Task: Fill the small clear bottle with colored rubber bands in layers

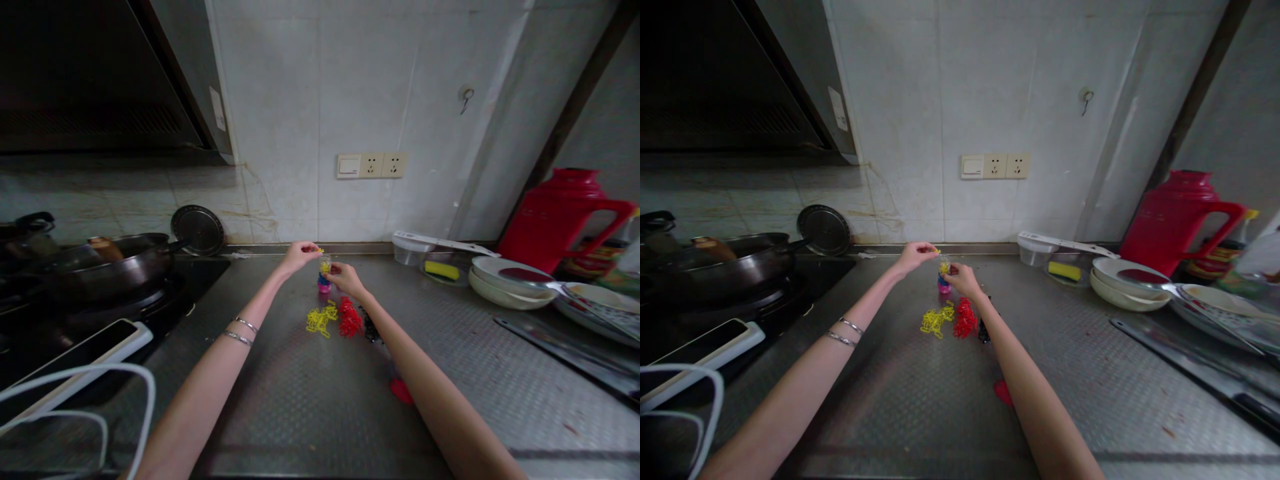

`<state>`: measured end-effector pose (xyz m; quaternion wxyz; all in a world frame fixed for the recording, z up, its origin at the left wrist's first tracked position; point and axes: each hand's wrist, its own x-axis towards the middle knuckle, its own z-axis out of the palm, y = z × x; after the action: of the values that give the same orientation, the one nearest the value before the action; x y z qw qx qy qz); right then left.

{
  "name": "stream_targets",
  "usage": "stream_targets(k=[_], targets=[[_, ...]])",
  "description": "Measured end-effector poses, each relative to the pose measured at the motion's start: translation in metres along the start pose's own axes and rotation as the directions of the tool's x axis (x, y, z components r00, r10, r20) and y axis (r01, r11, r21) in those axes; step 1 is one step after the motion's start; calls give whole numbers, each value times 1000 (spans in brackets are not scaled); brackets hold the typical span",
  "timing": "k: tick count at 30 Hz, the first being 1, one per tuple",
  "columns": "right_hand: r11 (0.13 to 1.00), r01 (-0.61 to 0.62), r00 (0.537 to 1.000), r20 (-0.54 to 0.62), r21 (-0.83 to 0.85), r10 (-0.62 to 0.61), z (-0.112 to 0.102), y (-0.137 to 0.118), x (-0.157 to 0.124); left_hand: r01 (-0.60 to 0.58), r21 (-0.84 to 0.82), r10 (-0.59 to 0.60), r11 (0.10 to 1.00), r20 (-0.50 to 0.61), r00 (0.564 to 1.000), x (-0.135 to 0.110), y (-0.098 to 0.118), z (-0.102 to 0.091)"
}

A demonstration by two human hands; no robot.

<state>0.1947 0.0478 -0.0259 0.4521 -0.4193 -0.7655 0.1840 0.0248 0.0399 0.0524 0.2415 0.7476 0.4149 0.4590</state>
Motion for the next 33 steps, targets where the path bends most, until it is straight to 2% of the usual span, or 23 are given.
stream_targets(k=[5,12,18,23,25,30,33], targets=[[999,-1,1000,-16,-47,0,1,3,1,37,14,-37,999,29,999,13,5,7],[999,-12,1000,-19,-45,11,2,3,1,87,25,-88,996,41,995,13,1,14],[1000,-10,1000,-12,-27,9,2,2,1,71,44,-76,996,111,991,11,0,13],[1000,-6,1000,-3,-8,6,1,1,0,45,36,-49,998,106,993,13,-5,14],[1000,-7,1000,4,-1,7,1,0,0,19,6,-19,1000,57,998,14,-8,15],[1000,5,1000,26,13,-6,0,1,0,-14,-26,8,1000,-191,981,10,-23,20],[999,12,999,44,30,-13,-1,2,0,17,-84,-36,996,-230,973,0,-36,28]])
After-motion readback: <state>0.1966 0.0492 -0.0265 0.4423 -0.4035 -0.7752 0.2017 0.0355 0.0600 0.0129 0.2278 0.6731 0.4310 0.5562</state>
